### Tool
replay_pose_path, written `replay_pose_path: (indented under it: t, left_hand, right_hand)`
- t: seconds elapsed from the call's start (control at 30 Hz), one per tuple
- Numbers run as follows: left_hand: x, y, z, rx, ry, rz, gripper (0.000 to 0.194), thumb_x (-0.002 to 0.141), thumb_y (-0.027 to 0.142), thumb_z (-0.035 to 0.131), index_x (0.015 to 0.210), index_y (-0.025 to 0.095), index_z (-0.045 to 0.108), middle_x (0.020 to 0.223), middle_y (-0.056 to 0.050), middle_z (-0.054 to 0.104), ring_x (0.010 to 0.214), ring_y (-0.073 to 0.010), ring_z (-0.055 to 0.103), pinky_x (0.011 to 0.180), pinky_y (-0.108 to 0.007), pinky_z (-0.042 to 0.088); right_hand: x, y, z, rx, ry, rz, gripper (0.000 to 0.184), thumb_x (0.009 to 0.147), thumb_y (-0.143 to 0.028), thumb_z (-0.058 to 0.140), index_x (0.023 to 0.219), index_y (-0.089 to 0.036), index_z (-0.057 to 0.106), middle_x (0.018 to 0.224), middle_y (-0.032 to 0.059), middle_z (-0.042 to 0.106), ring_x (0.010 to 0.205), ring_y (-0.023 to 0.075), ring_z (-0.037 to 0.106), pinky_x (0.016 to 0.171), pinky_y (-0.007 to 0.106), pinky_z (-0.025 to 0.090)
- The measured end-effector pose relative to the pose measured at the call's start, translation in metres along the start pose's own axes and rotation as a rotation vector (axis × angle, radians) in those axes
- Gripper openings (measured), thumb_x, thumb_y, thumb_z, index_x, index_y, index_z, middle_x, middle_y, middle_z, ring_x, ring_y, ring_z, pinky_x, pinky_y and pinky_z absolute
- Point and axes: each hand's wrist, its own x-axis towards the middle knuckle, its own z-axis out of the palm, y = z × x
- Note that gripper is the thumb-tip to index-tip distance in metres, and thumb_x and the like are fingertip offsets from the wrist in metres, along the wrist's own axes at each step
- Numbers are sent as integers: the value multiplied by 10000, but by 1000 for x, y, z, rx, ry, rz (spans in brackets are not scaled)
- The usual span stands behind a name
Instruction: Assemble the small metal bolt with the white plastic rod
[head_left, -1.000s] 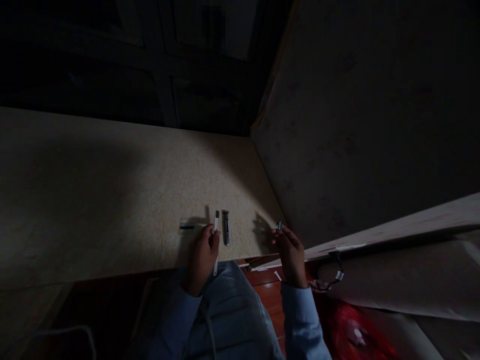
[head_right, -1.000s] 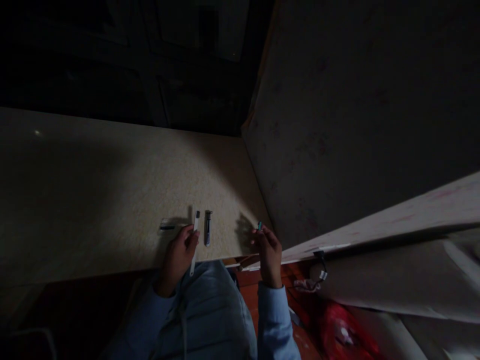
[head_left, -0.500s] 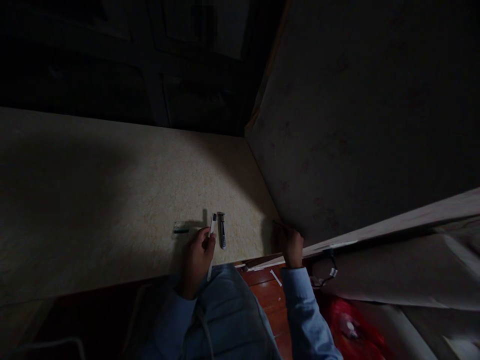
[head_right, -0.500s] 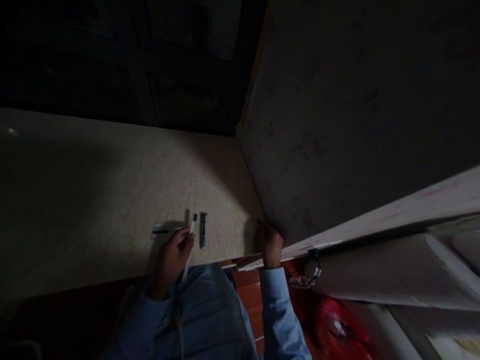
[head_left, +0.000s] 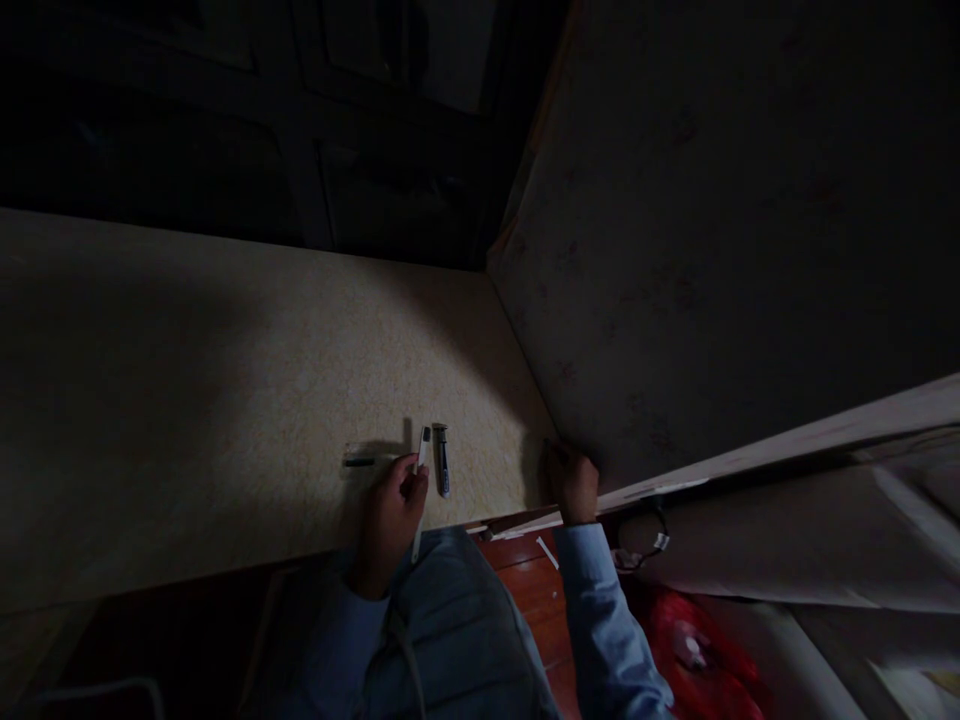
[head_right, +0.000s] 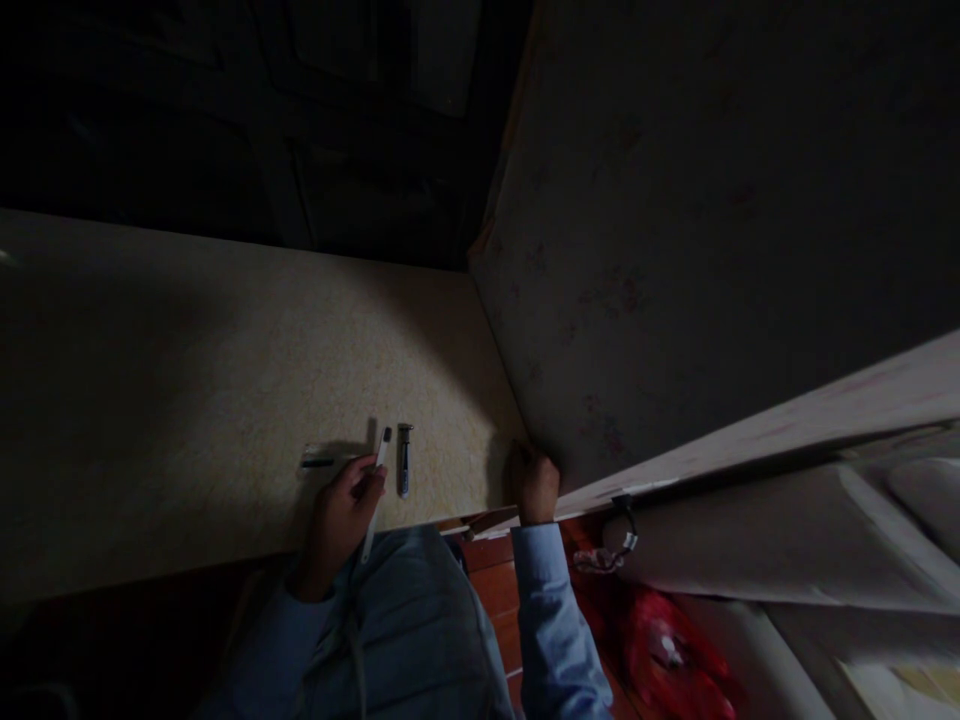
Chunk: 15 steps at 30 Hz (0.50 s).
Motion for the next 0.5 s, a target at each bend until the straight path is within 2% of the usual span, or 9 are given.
replay_pose_path:
  t: [0.13,0.33,0.5]
  left_hand:
    - [0,-1,-1,-2,15,4,404,862,500,551,1063,171,671,786,-88,755,727,-233,740,644,-301,564]
    - [0,2,-3,-23,-20,-9,409,868,498,533,1058,163,668,808,-96,758,726,-231,740,648,-304,565]
    - [0,4,-2,-9,8,11,409,887,474,520,1078,149,679,838,-109,768,733,-228,738,661,-310,566]
  right_hand:
    - [3,3,5,-4,31,6,347,908,-335,520,1032,-174,802,905,156,791,791,264,740,644,295,479]
    - [5,2,3,-4,11,38,365,907,-310,506,1093,-166,785,958,165,786,836,260,738,666,288,474]
    - [5,2,3,-9,-1,56,387,901,-285,497,1141,-138,764,991,187,779,850,279,735,676,305,470]
